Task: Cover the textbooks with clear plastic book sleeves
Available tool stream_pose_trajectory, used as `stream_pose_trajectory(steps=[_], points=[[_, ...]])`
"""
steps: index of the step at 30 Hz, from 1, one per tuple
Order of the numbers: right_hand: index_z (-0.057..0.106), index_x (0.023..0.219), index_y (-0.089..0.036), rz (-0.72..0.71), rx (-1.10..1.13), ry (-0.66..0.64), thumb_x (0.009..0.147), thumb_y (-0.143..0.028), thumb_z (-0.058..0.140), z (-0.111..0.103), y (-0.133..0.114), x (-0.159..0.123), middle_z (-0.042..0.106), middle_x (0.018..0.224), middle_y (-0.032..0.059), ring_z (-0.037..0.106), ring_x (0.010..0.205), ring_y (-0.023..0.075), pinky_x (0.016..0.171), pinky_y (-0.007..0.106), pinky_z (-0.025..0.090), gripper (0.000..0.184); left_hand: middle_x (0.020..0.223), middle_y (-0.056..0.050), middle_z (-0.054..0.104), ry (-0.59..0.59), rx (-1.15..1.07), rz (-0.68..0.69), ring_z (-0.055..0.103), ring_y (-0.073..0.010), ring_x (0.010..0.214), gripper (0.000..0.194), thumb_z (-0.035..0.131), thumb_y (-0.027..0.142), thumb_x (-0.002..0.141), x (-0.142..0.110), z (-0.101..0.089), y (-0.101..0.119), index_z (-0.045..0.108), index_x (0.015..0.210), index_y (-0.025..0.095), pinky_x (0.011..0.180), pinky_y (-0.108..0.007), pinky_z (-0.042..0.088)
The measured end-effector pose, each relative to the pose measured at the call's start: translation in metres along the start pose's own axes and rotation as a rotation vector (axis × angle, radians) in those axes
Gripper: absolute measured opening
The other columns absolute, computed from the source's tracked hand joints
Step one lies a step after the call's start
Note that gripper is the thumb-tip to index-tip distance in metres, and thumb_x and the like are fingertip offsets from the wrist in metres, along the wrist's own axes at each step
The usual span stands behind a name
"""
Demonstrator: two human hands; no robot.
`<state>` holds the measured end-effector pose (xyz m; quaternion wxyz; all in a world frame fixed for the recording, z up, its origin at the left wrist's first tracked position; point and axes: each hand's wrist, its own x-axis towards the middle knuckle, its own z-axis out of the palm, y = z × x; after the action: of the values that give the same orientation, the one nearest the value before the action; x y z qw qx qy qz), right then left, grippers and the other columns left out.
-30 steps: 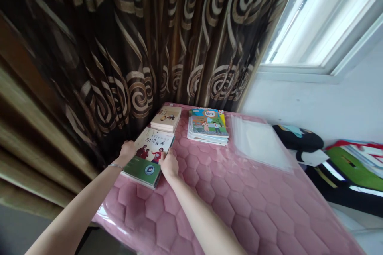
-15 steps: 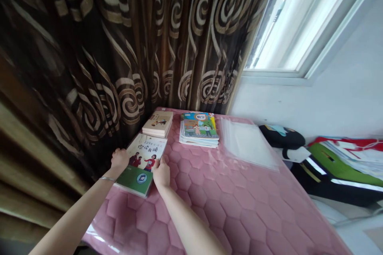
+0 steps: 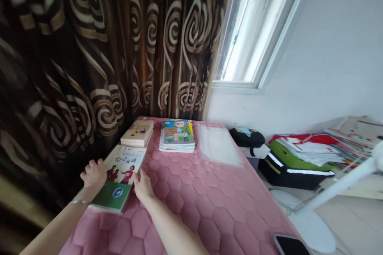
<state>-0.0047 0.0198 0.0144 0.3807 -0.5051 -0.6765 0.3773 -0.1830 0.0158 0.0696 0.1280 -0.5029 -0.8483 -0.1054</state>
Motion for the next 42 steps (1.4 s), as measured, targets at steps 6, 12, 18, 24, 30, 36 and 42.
stream_pose_trajectory(steps=[6, 12, 18, 24, 30, 36, 42], points=[[0.073, 0.103, -0.023, -0.311, -0.267, -0.118, 0.087, -0.014, 0.051, -0.088, 0.044, -0.046, 0.066, 0.103, 0.0060, 0.064, 0.097, 0.0193, 0.091, 0.029, 0.048, 0.029, 0.124, -0.019, 0.057, 0.198, -0.085, 0.457, 0.054, -0.0322, 0.104, 0.045, 0.041, 0.011, 0.085, -0.065, -0.013, 0.071, 0.060, 0.125, 0.016, 0.093, -0.049, 0.039], [0.071, 0.109, -0.024, -0.231, -0.370, -0.030, 0.091, -0.018, 0.047, -0.185, 0.086, -0.089, 0.065, 0.113, 0.0074, 0.060, 0.107, 0.0203, 0.096, 0.033, 0.046, 0.031, 0.129, -0.012, 0.060, 0.052, -0.242, 0.755, 0.055, -0.0273, 0.115, 0.036, 0.040, 0.014, 0.091, -0.111, 0.024, 0.147, 0.066, 0.116, 0.019, 0.097, -0.043, 0.044], [0.074, 0.094, -0.023, -0.127, -0.242, 0.096, 0.092, -0.030, 0.050, -0.236, 0.111, -0.106, 0.069, 0.104, 0.0076, 0.065, 0.097, 0.0202, 0.089, 0.032, 0.050, 0.025, 0.133, -0.012, 0.060, 0.076, -0.355, 0.729, 0.055, -0.0267, 0.121, 0.038, 0.042, 0.022, 0.092, -0.109, 0.065, 0.168, 0.063, 0.124, 0.017, 0.104, -0.045, 0.043], [0.071, 0.092, -0.023, -0.009, -0.436, 0.358, 0.091, -0.030, 0.048, -0.288, 0.126, -0.063, 0.073, 0.089, 0.0047, 0.067, 0.079, 0.0185, 0.072, 0.027, 0.051, 0.025, 0.133, -0.011, 0.061, 0.009, -0.461, 0.726, 0.057, -0.0265, 0.120, 0.037, 0.045, 0.027, 0.091, -0.102, 0.069, 0.162, 0.065, 0.121, 0.019, 0.102, -0.044, 0.046], [0.067, 0.111, -0.009, 0.240, -0.668, 0.611, 0.088, -0.026, 0.049, -0.334, 0.143, -0.004, 0.067, 0.112, 0.0184, 0.062, 0.108, 0.0280, 0.096, 0.037, 0.045, 0.033, 0.135, -0.012, 0.059, -0.060, -0.476, 0.702, 0.055, -0.0263, 0.122, 0.038, 0.044, 0.026, 0.091, -0.102, 0.060, 0.163, 0.064, 0.123, 0.019, 0.100, -0.044, 0.046], [0.059, 0.126, -0.009, 0.192, -0.716, 0.531, 0.088, -0.027, 0.052, -0.315, 0.145, 0.027, 0.060, 0.130, 0.0169, 0.051, 0.125, 0.0264, 0.107, 0.034, 0.037, 0.043, 0.134, -0.010, 0.059, -0.082, -0.484, 0.680, 0.055, -0.0252, 0.122, 0.037, 0.046, 0.023, 0.090, -0.103, 0.056, 0.164, 0.064, 0.122, 0.021, 0.100, -0.043, 0.046], [0.049, 0.138, -0.005, 0.196, -0.714, 0.432, 0.087, -0.022, 0.052, -0.286, 0.139, 0.057, 0.053, 0.140, 0.0179, 0.051, 0.128, 0.0257, 0.107, 0.031, 0.038, 0.054, 0.134, -0.011, 0.059, -0.108, -0.471, 0.667, 0.054, -0.0259, 0.123, 0.037, 0.046, 0.023, 0.090, -0.104, 0.053, 0.164, 0.063, 0.123, 0.020, 0.099, -0.044, 0.045]])
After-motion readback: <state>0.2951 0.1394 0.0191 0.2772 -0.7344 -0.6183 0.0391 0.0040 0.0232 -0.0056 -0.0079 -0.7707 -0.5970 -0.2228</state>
